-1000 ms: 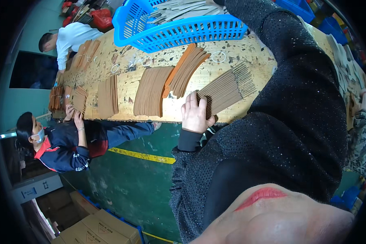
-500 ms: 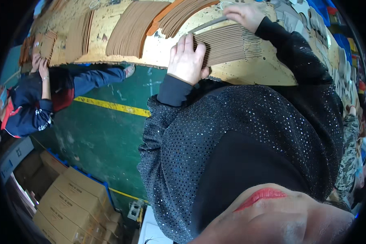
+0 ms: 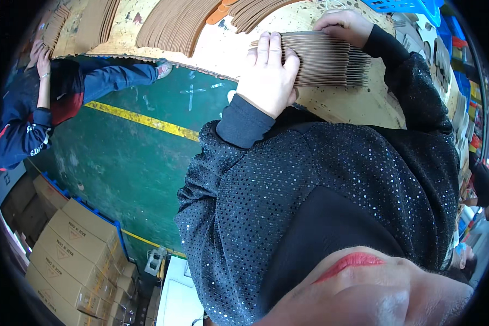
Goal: The person aligns and arranges stacks of curved strips on the table by hand.
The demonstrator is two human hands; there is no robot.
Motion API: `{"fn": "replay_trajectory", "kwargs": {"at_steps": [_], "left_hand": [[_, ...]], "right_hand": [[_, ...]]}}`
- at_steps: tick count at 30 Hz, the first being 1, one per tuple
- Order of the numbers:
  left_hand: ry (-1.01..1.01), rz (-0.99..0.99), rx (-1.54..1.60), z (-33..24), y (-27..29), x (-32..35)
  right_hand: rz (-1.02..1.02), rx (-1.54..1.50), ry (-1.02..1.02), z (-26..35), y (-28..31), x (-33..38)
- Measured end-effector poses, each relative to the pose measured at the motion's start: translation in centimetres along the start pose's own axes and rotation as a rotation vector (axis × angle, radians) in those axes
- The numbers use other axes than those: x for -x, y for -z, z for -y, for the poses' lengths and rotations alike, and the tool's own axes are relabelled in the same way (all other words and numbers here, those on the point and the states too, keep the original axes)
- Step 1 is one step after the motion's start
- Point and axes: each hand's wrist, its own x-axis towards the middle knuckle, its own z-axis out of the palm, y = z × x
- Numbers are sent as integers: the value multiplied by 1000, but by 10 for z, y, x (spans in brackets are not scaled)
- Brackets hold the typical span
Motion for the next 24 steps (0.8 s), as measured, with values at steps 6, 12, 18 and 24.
{"fn": "replay_trajectory", "kwargs": {"at_steps": [6, 12, 18, 24], "left_hand": [[0, -17, 63, 2, 2, -4], [-10, -2, 120, 6, 6, -6], [-35, 6, 108, 9, 8, -5], [-47, -44, 97, 9, 4, -3]], "right_hand": [[119, -110, -153, 11, 6, -8], [206, -126, -144, 4, 9, -15], [-342, 351, 40, 26, 11, -62], [-436, 664, 164, 34, 0, -56]]}}
